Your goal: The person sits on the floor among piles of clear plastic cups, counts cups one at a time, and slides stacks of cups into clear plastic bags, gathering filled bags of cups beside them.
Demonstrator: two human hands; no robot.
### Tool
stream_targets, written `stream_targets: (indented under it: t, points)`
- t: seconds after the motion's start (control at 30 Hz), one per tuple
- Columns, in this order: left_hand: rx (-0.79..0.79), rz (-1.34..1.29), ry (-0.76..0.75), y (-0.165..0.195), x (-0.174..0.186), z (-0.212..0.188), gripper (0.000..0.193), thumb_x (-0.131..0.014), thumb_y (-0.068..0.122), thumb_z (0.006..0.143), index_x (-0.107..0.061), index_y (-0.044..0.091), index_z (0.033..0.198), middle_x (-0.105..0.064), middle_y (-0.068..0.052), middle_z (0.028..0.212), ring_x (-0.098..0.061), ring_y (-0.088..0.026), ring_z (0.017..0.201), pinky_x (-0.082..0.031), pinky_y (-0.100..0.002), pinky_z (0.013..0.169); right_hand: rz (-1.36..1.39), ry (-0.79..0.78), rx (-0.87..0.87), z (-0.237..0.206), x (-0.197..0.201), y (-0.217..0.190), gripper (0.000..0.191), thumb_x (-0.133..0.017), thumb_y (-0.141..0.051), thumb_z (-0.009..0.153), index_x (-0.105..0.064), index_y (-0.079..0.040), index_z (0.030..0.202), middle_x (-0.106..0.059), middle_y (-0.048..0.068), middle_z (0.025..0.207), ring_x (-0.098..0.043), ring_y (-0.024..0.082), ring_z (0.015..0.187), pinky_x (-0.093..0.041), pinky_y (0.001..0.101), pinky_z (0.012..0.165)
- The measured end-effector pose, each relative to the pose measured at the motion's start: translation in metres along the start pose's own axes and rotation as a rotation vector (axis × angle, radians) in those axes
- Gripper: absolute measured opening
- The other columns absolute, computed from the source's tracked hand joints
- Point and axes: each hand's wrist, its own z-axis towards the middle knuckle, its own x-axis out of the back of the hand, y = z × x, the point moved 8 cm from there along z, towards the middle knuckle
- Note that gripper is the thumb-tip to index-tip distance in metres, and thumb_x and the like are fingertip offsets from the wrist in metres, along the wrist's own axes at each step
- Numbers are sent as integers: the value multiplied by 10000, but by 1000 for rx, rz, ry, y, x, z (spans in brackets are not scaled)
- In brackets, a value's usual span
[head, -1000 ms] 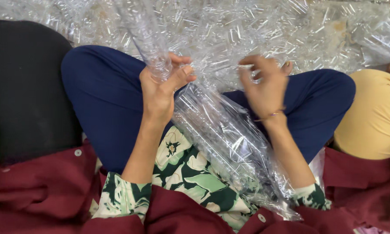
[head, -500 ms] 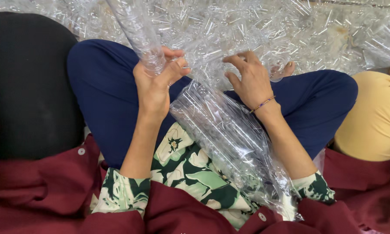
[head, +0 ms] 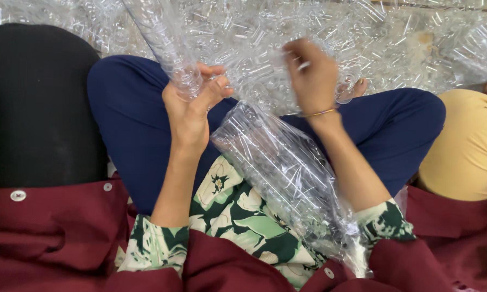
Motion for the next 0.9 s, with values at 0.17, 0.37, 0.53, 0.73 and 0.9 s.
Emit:
stream_targets:
  t: [0.17,0.37,0.53,0.73,0.9]
  points:
    - [-5,2,-26,-2,0,1,213,-773,36,905,-656,-1,1079,-714,-141,1099,-724,-186,881,-653,-357,814,555,3,-129,3,32,22,99,-631,7,1084,-686,9,1166,-718,30,963,-663,103,795,-560,262,721]
    - [5,28,-80,-6,-8,0,206,-765,28,903,-655,5,1076,-725,-139,1103,-723,-182,901,-661,-365,826,681,-285,-269,3,3,15,198,-576,-98,1043,-722,-50,1168,-746,-10,1086,-703,51,908,-613,220,792]
    - [-20,16,-18,3,7,5,180,-760,42,937,-661,0,1081,-711,-137,1124,-708,-176,917,-651,-366,837,17,-265,9,6,7,4,273,-719,-95,972,-752,-66,1241,-730,91,1110,-635,271,932,-552,373,800]
    - [8,0,-3,-2,6,7,192,-764,40,928,-659,8,1086,-708,-139,1134,-706,-173,921,-647,-363,825,-222,-307,218,-16,-23,21,313,-733,-48,881,-692,-31,1191,-674,140,1279,-566,400,1095,-486,459,961]
    - [5,-15,5,-1,9,8,209,-768,26,914,-648,16,1085,-707,-146,1123,-715,-183,918,-648,-361,825,-190,-281,164,-17,-22,40,199,-714,4,859,-753,-72,1039,-695,129,1259,-653,343,1058,-548,408,923]
